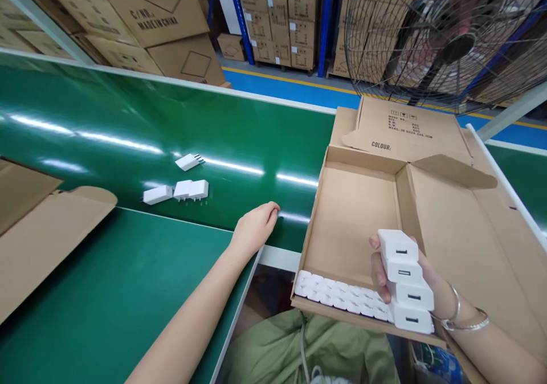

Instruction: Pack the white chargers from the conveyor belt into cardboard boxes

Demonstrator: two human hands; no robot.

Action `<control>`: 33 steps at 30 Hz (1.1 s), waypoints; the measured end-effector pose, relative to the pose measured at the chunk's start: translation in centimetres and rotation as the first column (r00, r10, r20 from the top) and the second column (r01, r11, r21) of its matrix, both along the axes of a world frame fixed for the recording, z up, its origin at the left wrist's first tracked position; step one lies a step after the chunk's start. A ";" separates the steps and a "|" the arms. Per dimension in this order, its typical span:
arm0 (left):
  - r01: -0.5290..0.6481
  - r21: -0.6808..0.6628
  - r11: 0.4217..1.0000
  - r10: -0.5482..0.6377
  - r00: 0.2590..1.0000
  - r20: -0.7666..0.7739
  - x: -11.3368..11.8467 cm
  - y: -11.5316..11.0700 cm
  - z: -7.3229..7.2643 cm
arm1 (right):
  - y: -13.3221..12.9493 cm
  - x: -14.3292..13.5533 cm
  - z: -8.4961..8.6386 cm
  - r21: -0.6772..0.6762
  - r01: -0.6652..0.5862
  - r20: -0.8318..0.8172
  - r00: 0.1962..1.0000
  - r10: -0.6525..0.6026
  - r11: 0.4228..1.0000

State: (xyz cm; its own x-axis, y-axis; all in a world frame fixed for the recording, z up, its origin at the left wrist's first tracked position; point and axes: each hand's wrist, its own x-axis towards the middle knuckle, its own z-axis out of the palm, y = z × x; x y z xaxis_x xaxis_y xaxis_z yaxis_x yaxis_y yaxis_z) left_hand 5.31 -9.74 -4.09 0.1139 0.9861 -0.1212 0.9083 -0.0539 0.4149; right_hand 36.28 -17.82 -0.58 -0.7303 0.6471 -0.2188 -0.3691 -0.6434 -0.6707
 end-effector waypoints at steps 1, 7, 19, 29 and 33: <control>0.000 0.001 1.000 0.000 1.000 0.007 0.0 0.0 0.0 | 0.0 0.0 0.0 -0.002 0.002 0.018 1.000 -0.002 1.000; -0.160 0.112 0.981 0.131 0.964 0.231 0.5 -0.8 1.3 | -0.1 -0.3 0.0 -0.025 0.026 0.026 0.999 -0.025 0.999; 0.390 0.747 0.538 -0.688 0.715 0.123 9.2 -10.7 9.0 | -1.0 -0.7 -1.1 -0.068 -0.012 0.147 0.989 0.021 0.998; 0.359 0.789 0.498 -0.723 0.674 0.149 9.6 -10.5 7.9 | -0.9 -0.9 -1.0 -0.097 -0.067 0.051 0.996 0.072 0.993; 0.369 0.788 0.493 -0.749 0.641 0.168 9.5 -10.4 7.7 | -1.0 -0.8 -0.8 -0.109 -0.078 0.059 0.995 0.085 0.991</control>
State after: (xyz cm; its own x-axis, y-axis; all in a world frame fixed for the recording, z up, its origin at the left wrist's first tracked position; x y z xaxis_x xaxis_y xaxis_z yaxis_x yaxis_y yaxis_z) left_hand 14.85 -20.17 3.64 0.5186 0.4546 0.7241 0.2829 -0.8905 0.3564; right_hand 35.45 -18.83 -1.39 -0.7620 0.5567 -0.3308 -0.2717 -0.7386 -0.6170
